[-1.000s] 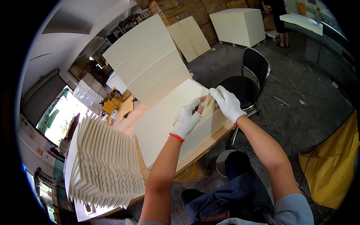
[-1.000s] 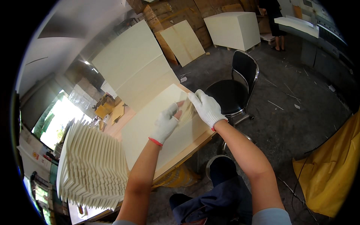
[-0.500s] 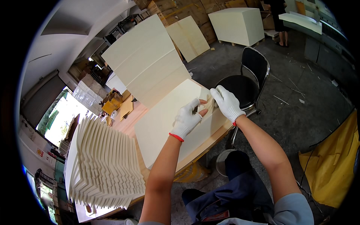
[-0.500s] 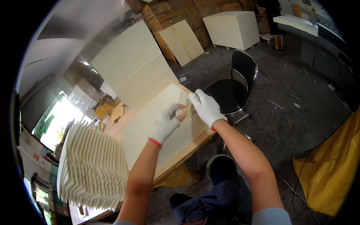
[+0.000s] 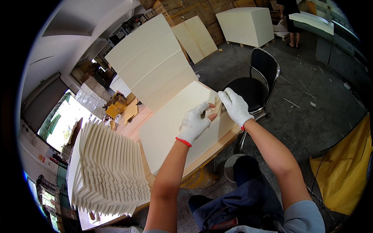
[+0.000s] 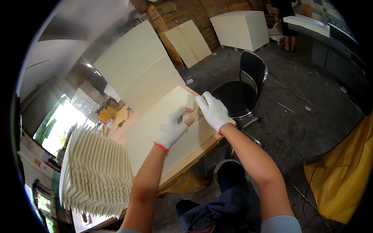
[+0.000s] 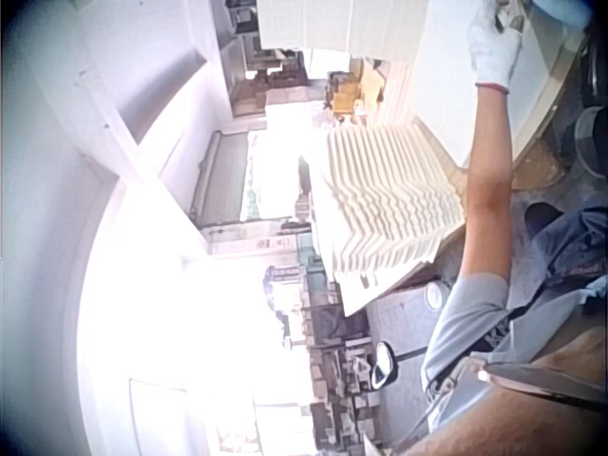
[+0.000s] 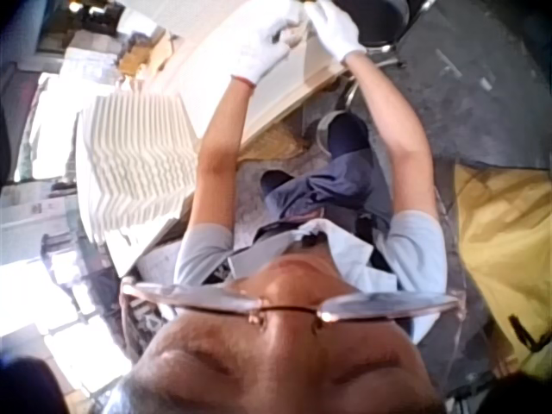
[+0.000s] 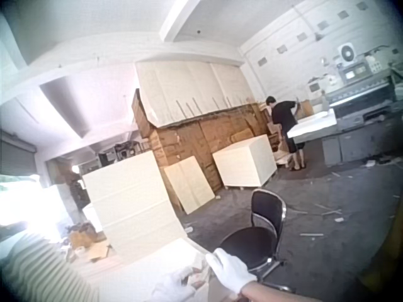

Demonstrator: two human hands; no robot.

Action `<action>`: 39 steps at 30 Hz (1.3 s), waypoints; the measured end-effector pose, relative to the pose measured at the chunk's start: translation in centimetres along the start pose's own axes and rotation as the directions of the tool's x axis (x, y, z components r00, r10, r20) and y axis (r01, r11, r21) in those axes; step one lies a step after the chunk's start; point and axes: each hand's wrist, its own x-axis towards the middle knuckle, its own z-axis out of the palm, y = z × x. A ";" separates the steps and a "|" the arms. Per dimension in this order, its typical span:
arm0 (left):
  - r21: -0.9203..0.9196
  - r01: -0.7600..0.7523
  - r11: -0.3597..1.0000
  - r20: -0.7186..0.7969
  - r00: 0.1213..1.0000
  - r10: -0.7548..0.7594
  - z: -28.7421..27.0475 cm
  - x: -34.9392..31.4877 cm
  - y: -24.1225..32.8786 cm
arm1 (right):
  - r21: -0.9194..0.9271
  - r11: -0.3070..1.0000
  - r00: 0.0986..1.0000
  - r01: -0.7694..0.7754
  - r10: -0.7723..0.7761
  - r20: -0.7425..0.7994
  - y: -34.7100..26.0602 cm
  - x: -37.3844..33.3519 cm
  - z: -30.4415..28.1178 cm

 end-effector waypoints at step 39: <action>-0.102 0.012 0.995 0.057 0.998 -0.006 0.1 0.9 -1.1 | -0.028 0.999 0.997 0.018 -0.016 0.082 -0.2 0.1 -0.7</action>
